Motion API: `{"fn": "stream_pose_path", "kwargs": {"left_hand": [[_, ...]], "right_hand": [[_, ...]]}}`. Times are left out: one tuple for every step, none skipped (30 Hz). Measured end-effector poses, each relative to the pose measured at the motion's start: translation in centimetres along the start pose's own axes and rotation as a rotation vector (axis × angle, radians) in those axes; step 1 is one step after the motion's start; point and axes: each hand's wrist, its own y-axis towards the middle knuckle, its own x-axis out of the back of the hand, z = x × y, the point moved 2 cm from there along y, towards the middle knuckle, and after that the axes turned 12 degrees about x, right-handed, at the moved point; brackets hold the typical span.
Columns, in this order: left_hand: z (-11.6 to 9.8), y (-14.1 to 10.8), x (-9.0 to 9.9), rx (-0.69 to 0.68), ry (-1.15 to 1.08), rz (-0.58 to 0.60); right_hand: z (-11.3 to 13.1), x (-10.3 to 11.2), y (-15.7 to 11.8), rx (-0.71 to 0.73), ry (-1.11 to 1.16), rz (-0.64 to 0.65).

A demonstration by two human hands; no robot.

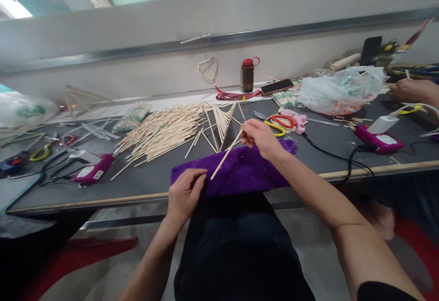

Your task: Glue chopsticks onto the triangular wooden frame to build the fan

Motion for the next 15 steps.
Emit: {"fn": "stream_pose_path", "kwargs": {"left_hand": [[0.4, 0.4, 0.2, -0.079, 0.086, -0.069], [0.8, 0.8, 0.3, -0.133, 0.161, -0.103], [1.3, 1.1, 0.2, -0.166, 0.229, -0.109], [1.8, 1.3, 0.1, -0.179, 0.292, -0.097], [2.3, 1.4, -0.2, -0.181, 0.348, -0.080], [2.7, 1.5, -0.4, -0.178, 0.394, -0.066], [3.0, 1.4, -0.6, -0.174, 0.430, -0.058], [3.1, 1.4, -0.8, -0.171, 0.454, -0.056], [3.2, 1.3, -0.9, -0.171, 0.466, -0.056], [3.2, 1.2, -1.0, -0.173, 0.469, -0.057], [3.1, 1.1, -1.0, -0.177, 0.466, -0.057], [3.0, 1.1, -0.9, -0.179, 0.461, -0.055], [3.0, 1.0, -0.8, -0.181, 0.457, -0.050], [2.9, 1.0, -0.8, -0.183, 0.453, -0.044], [2.9, 1.0, -0.7, -0.185, 0.451, -0.038]], "right_hand": [[-1.1, -0.5, -0.2, -0.043, -0.005, 0.016], [-2.1, -0.9, -0.4, -0.078, -0.014, 0.034], [-2.9, -1.4, -0.7, -0.098, -0.030, 0.053], [-3.6, -1.7, -1.0, -0.103, -0.054, 0.072], [-4.1, -1.9, -1.2, -0.094, -0.086, 0.089], [-4.4, -2.1, -1.5, -0.075, -0.129, 0.106], [-4.5, -2.1, -1.7, -0.052, -0.181, 0.121], [-4.5, -2.1, -1.8, -0.030, -0.239, 0.134], [-4.5, -2.1, -1.9, -0.014, -0.290, 0.144], [-4.4, -2.1, -2.0, -0.006, -0.326, 0.150], [-4.4, -2.1, -2.0, -0.004, -0.348, 0.151], [-4.4, -2.0, -2.1, -0.004, -0.361, 0.150], [-4.4, -2.0, -2.1, -0.004, -0.369, 0.148], [-4.5, -2.0, -2.1, -0.001, -0.376, 0.146], [-4.5, -2.0, -2.1, 0.004, -0.385, 0.145]]}}
